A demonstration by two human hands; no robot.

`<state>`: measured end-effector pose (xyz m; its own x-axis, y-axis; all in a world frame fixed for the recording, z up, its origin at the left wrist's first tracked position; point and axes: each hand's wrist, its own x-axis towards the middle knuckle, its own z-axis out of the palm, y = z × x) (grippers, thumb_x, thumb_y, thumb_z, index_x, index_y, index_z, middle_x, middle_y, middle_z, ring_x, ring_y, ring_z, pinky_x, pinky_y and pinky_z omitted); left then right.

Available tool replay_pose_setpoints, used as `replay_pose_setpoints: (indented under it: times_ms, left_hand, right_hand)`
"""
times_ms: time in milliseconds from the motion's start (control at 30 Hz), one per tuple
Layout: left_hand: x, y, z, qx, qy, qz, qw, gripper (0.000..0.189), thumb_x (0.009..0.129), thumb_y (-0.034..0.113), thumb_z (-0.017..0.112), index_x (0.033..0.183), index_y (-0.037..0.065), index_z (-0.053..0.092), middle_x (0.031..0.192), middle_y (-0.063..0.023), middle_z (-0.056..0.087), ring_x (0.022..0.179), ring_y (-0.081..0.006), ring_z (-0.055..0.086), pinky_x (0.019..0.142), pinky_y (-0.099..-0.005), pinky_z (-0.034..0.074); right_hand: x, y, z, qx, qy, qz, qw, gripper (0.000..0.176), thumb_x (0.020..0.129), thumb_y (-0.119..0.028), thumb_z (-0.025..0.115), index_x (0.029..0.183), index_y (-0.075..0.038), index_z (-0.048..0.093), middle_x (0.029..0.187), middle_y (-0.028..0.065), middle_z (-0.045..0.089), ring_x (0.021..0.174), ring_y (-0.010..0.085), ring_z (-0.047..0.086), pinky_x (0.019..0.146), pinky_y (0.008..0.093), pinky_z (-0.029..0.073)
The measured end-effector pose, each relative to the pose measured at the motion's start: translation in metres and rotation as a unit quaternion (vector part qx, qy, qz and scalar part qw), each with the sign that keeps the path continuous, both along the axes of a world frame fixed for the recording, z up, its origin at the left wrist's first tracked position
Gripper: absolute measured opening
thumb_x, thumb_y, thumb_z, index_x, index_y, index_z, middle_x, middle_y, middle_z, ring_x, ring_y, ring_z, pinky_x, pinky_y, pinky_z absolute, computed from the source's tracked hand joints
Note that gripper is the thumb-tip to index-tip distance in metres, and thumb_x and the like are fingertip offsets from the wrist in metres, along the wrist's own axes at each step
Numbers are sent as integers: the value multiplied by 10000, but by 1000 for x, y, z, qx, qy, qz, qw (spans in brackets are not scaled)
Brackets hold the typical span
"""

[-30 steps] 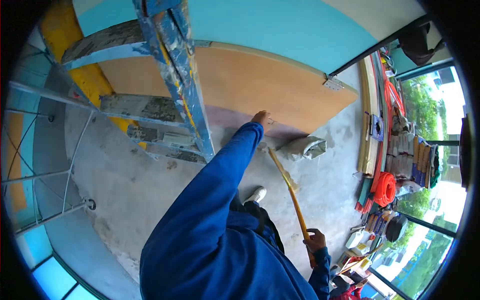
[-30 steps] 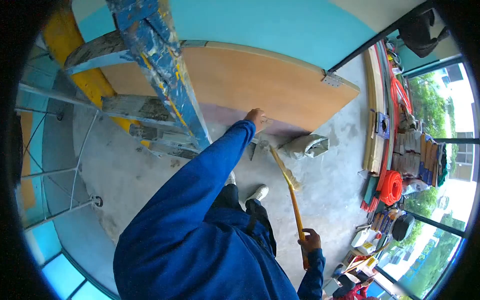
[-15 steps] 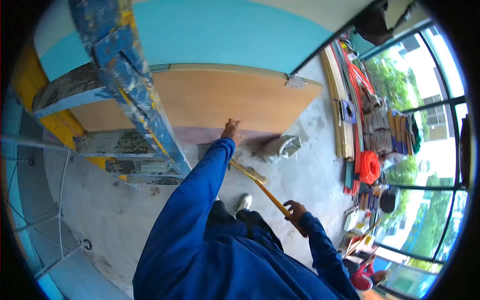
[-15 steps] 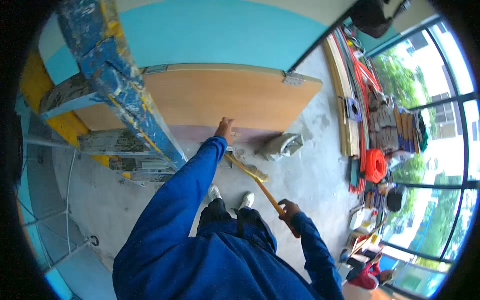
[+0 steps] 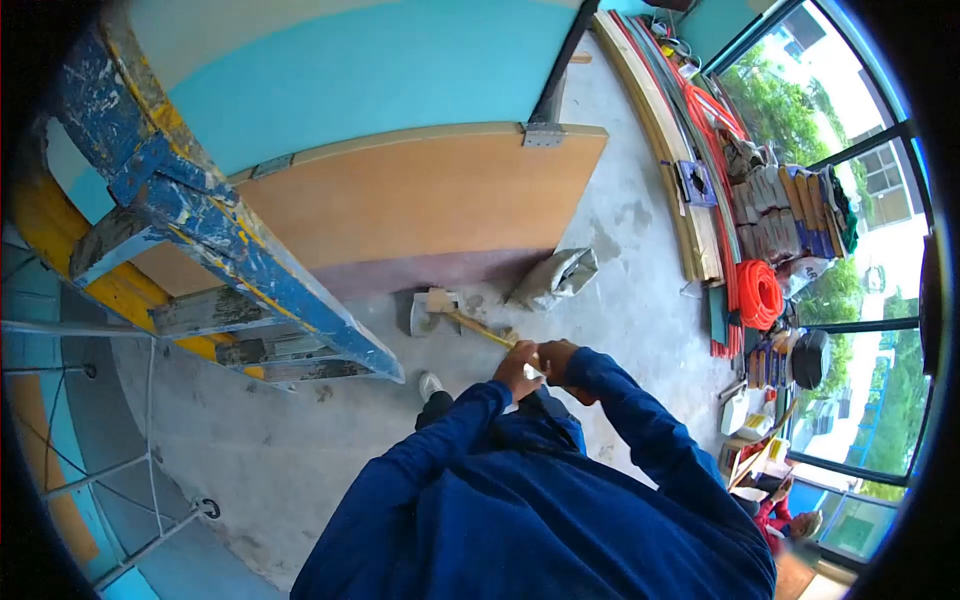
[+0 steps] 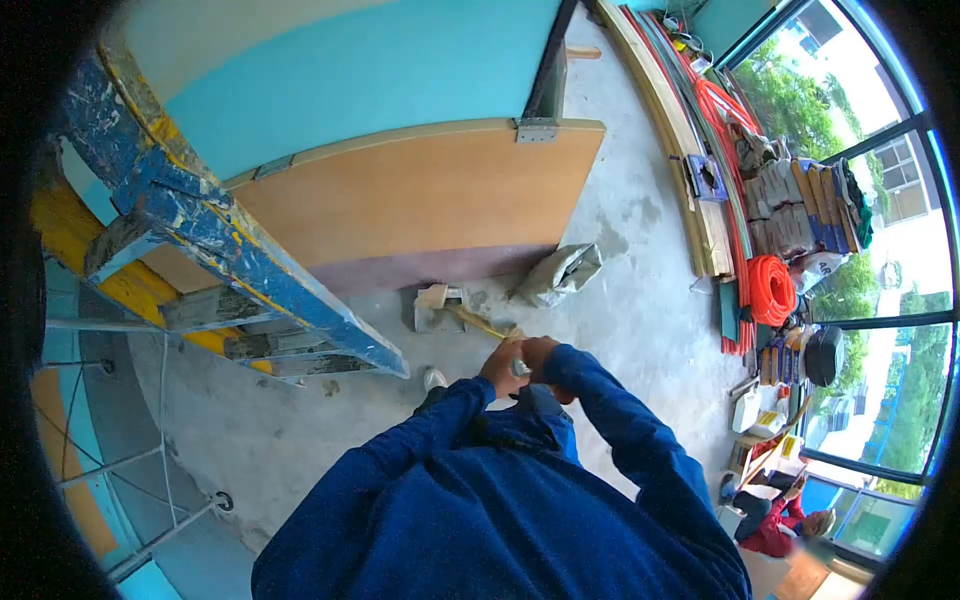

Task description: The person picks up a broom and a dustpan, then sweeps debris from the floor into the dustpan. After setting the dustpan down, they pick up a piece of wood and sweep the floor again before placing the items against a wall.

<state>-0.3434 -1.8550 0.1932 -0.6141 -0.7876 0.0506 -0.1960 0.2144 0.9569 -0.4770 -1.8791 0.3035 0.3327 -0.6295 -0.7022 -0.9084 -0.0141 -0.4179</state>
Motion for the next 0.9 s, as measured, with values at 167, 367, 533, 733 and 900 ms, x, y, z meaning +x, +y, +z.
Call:
replay_pose_setpoints:
  times_ms: [167,367,533,733,900]
  left_hand:
    - [-78,0,-11,-115,28,107,987,275,606,91,646,817,54,474,855,-145,535,822,-333,517,692,-375,427]
    - [-119,-11,38,-54,-44,283,956,146,681,152,562,762,42,508,704,-151,522,679,-319,518,597,-355,416]
    - [-113,-22,4,1,-47,381,923,74,691,53,550,729,24,494,654,-83,525,635,-209,547,571,-293,428]
    - [-100,-96,-44,55,-124,473,871,165,652,110,602,738,8,505,692,-105,565,662,-209,570,595,-311,448]
    - [-99,-202,-34,-4,-137,488,862,190,607,101,607,740,3,512,629,-123,570,606,-275,580,564,-357,453]
  right_hand:
    - [-69,-22,-7,-136,-81,-113,981,259,637,-161,630,843,-37,533,763,120,595,687,250,585,611,353,467]
    - [-180,8,29,-53,-281,-437,853,261,753,-176,560,955,-25,493,743,105,580,615,173,589,466,279,474]
    - [-283,96,-53,-173,24,-296,939,300,684,-207,599,929,-65,500,767,179,583,746,322,563,680,371,448]
    - [-326,218,-155,194,-113,-591,775,215,729,-168,582,909,-98,490,685,90,575,577,225,590,430,372,470]
    - [-355,342,-222,332,-104,-719,602,265,795,-217,375,942,-34,498,861,119,579,761,272,592,596,417,493]
